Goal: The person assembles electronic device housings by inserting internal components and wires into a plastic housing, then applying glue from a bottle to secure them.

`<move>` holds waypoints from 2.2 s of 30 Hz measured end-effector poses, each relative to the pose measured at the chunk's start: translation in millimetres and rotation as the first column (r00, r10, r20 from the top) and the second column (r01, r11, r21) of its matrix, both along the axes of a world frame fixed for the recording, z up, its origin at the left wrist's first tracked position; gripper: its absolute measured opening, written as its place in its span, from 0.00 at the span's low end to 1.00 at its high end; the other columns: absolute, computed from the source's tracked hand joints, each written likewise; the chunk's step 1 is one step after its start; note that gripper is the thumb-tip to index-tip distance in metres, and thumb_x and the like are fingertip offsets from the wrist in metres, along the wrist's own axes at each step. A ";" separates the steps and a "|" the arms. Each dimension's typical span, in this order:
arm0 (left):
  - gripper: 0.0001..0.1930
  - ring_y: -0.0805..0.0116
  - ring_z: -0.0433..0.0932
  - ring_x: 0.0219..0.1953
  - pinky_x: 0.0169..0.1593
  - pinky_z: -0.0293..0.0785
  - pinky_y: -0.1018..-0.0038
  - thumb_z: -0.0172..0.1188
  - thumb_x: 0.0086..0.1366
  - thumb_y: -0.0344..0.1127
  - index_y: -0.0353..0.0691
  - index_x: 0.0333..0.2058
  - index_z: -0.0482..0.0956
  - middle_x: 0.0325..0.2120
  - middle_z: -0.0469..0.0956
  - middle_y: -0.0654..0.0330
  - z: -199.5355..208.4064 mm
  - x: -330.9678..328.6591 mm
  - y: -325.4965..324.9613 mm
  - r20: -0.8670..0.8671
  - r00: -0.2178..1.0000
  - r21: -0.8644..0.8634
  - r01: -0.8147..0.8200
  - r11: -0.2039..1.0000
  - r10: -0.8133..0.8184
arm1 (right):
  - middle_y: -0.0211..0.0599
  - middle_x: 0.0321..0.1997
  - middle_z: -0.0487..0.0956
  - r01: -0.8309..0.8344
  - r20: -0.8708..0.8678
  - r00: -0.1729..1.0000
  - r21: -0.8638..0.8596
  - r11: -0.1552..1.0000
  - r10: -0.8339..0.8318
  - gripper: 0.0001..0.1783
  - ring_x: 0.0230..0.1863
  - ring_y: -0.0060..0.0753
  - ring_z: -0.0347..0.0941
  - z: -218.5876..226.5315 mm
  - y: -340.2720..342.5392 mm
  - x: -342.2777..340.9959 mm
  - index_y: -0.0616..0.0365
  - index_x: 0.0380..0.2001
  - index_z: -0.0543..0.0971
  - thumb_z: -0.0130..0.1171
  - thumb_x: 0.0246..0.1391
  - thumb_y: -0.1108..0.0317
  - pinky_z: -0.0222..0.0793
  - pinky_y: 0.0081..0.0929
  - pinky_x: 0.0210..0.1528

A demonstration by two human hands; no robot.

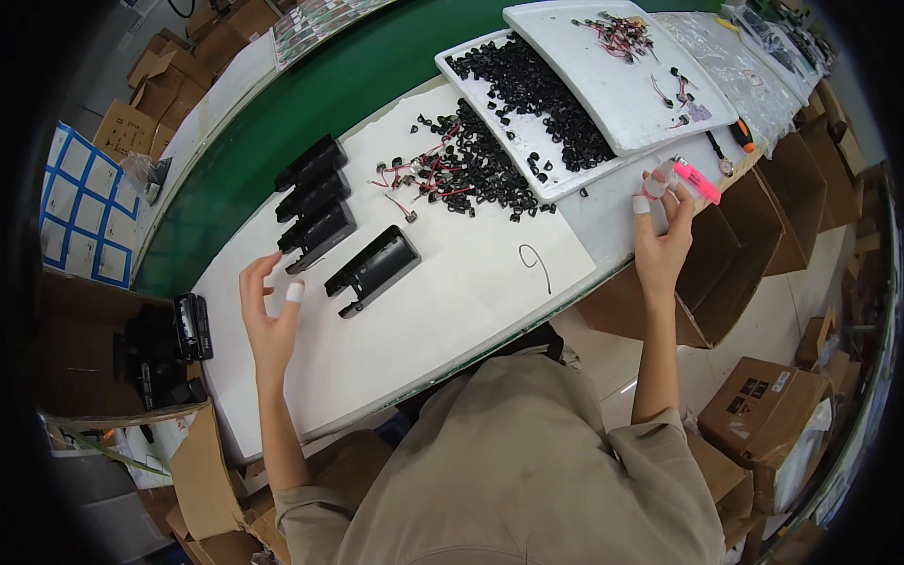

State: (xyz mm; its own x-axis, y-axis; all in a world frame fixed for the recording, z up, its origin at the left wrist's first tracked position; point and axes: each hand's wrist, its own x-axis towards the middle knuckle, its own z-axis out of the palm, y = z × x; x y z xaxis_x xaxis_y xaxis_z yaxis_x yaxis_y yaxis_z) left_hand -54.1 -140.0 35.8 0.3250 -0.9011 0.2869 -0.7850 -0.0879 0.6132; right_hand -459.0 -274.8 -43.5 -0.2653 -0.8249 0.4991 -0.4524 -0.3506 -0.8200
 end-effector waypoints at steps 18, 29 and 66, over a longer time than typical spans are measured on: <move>0.14 0.55 0.67 0.49 0.54 0.59 0.65 0.59 0.48 0.29 0.39 0.36 0.73 0.49 0.68 0.54 -37.0 -3.2 -7.6 0.125 0.988 -0.074 -0.076 0.994 0.085 | 0.35 0.27 0.73 -0.165 -0.494 0.858 -0.012 0.986 0.138 0.16 0.36 0.38 0.68 45.6 38.7 77.6 0.59 0.32 0.75 0.62 0.33 0.72 0.59 0.33 0.40; 0.30 0.59 0.67 0.44 0.53 0.55 0.66 0.63 0.44 0.32 0.37 0.49 0.66 0.40 0.70 0.56 -42.3 -2.2 -9.8 0.157 0.987 -0.168 0.006 0.986 0.021 | 0.33 0.28 0.72 -0.175 -0.719 0.677 0.049 0.983 0.157 0.12 0.35 0.37 0.66 40.9 24.9 144.8 0.58 0.30 0.77 0.61 0.36 0.72 0.60 0.34 0.37; 0.30 0.62 0.67 0.45 0.55 0.51 0.64 0.62 0.40 0.30 0.40 0.47 0.70 0.38 0.72 0.57 -42.4 -1.3 -6.7 0.144 0.989 -0.124 0.002 0.992 0.016 | 0.31 0.28 0.72 -0.511 -0.790 0.333 0.307 0.803 0.514 0.12 0.37 0.34 0.67 68.6 2.3 136.7 0.56 0.26 0.74 0.62 0.33 0.69 0.57 0.31 0.40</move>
State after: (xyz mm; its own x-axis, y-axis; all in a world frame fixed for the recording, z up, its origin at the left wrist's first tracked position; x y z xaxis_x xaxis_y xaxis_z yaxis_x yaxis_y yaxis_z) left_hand -55.3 -146.7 -6.6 0.2783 -0.8537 0.4402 -0.8656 -0.0243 0.5001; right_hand -322.3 -272.5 25.1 0.7284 -0.6486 0.2206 -0.6217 -0.7611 -0.1849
